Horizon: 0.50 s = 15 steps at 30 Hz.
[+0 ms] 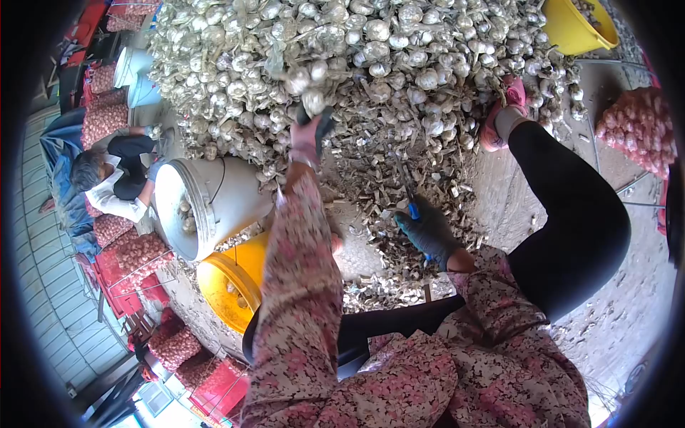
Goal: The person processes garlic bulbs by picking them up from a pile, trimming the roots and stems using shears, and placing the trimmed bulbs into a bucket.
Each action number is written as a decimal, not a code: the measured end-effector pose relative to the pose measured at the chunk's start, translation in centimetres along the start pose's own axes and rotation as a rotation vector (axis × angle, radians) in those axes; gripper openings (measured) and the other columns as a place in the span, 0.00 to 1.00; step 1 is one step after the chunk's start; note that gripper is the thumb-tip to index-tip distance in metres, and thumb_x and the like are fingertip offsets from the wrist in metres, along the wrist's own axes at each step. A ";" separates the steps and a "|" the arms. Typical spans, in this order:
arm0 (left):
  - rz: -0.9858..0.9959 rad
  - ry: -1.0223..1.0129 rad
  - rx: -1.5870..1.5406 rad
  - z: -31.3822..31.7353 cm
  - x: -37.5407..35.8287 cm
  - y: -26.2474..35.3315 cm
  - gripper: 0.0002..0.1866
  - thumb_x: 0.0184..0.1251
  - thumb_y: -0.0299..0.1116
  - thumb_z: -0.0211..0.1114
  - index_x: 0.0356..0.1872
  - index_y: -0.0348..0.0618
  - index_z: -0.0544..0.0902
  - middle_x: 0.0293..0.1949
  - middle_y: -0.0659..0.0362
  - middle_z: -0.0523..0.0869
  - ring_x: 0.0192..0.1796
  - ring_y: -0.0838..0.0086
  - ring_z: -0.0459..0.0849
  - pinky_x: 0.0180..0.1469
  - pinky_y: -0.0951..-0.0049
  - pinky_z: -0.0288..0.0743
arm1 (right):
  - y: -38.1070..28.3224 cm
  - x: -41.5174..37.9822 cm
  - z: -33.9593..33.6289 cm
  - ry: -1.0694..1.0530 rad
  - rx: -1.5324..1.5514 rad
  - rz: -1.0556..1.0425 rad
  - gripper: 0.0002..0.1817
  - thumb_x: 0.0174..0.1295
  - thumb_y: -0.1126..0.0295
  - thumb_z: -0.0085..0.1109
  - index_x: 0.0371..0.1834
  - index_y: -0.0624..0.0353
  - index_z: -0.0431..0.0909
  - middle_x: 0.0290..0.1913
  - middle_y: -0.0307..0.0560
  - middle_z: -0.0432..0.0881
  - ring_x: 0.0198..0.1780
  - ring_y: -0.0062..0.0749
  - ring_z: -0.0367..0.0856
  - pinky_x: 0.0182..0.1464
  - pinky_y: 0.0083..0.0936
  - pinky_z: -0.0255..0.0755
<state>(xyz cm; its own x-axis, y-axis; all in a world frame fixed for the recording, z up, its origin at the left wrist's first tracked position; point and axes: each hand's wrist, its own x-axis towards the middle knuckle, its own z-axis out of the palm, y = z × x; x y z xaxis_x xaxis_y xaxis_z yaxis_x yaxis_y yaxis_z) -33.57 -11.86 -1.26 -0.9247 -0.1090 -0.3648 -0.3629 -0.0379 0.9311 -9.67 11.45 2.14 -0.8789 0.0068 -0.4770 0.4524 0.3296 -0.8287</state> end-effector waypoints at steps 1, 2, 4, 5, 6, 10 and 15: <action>-0.002 -0.118 -0.125 0.3 -3.9 0.4 0.23 0.55 0.37 0.74 0.49 0.37 0.79 0.43 0.57 0.87 0.43 0.74 0.85 0.51 0.77 0.78 | -0.8 -0.2 -0.3 -0.003 0.006 -0.001 0.21 0.60 0.57 0.62 0.51 0.56 0.72 0.31 0.53 0.82 0.37 0.50 0.84 0.42 0.39 0.77; 0.089 -0.198 -0.140 -1.4 -5.0 -2.6 0.22 0.55 0.31 0.73 0.50 0.36 0.78 0.44 0.57 0.86 0.44 0.73 0.85 0.52 0.76 0.78 | -2.3 -0.6 -1.1 0.021 -0.051 -0.064 0.23 0.60 0.57 0.62 0.53 0.56 0.71 0.34 0.54 0.82 0.41 0.51 0.83 0.44 0.40 0.77; 0.159 -0.244 -0.205 -1.8 -9.8 -4.6 0.22 0.56 0.24 0.70 0.53 0.38 0.77 0.47 0.57 0.85 0.46 0.73 0.84 0.54 0.74 0.77 | -3.7 -1.1 -1.9 0.086 -0.164 -0.272 0.27 0.58 0.56 0.62 0.56 0.59 0.70 0.40 0.55 0.82 0.43 0.52 0.83 0.47 0.43 0.76; 0.139 -0.208 -0.254 -0.1 -13.7 -3.5 0.22 0.58 0.23 0.68 0.55 0.40 0.77 0.49 0.58 0.84 0.48 0.72 0.83 0.55 0.72 0.77 | -3.6 -1.2 -1.8 0.080 -0.167 -0.273 0.27 0.58 0.56 0.62 0.56 0.59 0.70 0.40 0.55 0.82 0.43 0.52 0.83 0.47 0.43 0.76; 0.120 -0.184 -0.273 -0.3 -15.5 -4.7 0.25 0.59 0.19 0.66 0.59 0.42 0.75 0.53 0.58 0.82 0.51 0.72 0.82 0.55 0.71 0.77 | -3.3 -1.3 -1.6 0.066 -0.283 -0.323 0.28 0.58 0.56 0.63 0.57 0.61 0.69 0.41 0.55 0.81 0.42 0.51 0.82 0.46 0.43 0.75; 0.068 -0.159 -0.163 -2.0 -20.4 -5.4 0.30 0.61 0.16 0.62 0.66 0.41 0.68 0.56 0.57 0.79 0.54 0.72 0.81 0.54 0.73 0.78 | -4.1 -3.3 -2.0 0.005 -0.594 -0.445 0.34 0.54 0.56 0.66 0.60 0.65 0.68 0.40 0.54 0.81 0.39 0.48 0.81 0.44 0.43 0.73; 0.076 -0.069 -0.087 -3.3 -24.9 -2.7 0.26 0.62 0.19 0.64 0.63 0.39 0.71 0.54 0.57 0.82 0.53 0.71 0.82 0.53 0.73 0.79 | -4.3 -4.7 -1.8 -0.026 -0.629 -0.635 0.34 0.50 0.57 0.68 0.58 0.63 0.70 0.36 0.52 0.80 0.37 0.46 0.81 0.42 0.42 0.73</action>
<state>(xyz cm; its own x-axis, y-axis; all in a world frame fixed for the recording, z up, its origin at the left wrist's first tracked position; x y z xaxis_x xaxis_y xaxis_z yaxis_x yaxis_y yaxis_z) -9.20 -12.32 5.31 -0.9561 -0.0461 -0.2895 -0.2825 -0.1186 0.9519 -7.77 11.65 8.50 -0.9282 -0.3721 0.0041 -0.2916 0.7206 -0.6291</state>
